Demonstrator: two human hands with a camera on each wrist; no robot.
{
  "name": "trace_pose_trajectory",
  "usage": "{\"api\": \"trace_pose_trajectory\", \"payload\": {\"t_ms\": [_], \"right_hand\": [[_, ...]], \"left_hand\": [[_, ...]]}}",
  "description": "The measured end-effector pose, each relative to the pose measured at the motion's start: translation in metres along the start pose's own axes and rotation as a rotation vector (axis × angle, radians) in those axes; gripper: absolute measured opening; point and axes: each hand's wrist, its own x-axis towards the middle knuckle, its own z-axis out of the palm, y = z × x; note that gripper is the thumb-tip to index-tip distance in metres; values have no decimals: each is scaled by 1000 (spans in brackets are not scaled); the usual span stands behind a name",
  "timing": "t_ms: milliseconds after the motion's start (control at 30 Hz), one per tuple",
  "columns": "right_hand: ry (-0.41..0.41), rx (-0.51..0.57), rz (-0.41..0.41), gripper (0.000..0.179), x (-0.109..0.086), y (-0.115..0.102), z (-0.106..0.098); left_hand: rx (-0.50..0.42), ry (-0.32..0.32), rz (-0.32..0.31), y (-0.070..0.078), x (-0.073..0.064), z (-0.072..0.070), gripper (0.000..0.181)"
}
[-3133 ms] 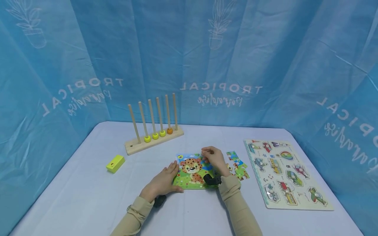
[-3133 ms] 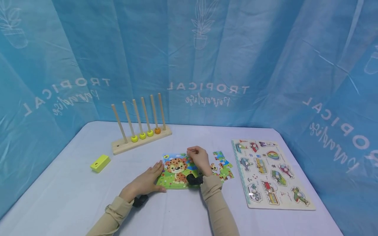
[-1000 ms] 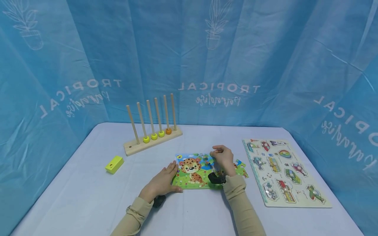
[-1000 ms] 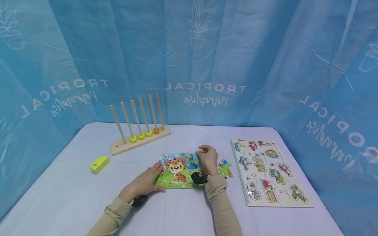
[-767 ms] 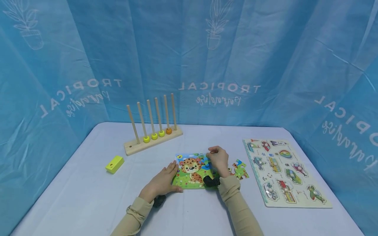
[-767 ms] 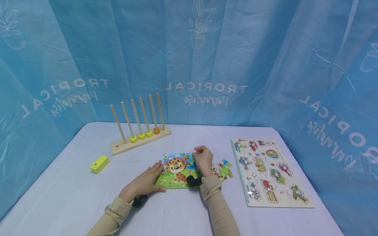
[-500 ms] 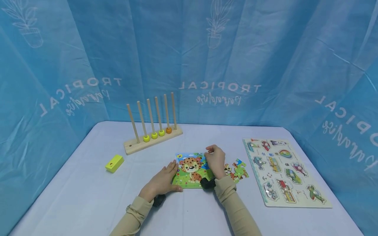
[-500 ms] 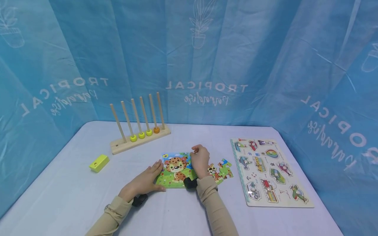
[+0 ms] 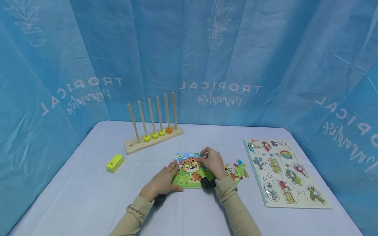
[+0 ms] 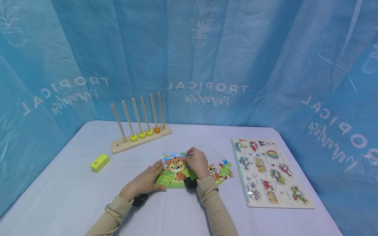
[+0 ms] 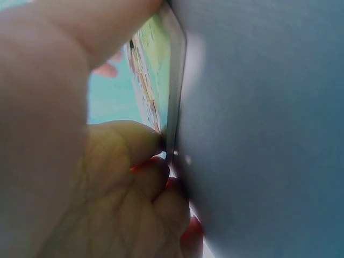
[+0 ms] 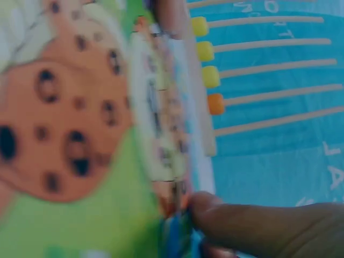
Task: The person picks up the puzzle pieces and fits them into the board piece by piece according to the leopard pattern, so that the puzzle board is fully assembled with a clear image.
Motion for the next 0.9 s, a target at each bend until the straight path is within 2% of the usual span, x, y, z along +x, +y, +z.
{"api": "trace_pose_trajectory", "payload": {"t_ms": [100,267,433,633,800,900], "right_hand": [[-59,18,-8,15,1,1,1],[-90,8,-22,13,3,4,0],[-129,-45,-94,17,2,4,-3],[-132,-1,-160,18,4,10,-3],[-167,123,-102,18,4,25,-16],[-163,133,-68,20,4,34,-32]], "left_hand": [[-5,1,-5,0,0,-1,100],[-2,-9,4,0,0,-1,100],[9,-12,1,0,0,-2,100],[-2,0,6,-1,1,-3,99],[-9,-3,8,-1,0,1,99],[-2,3,6,-2,0,2,99]]}}
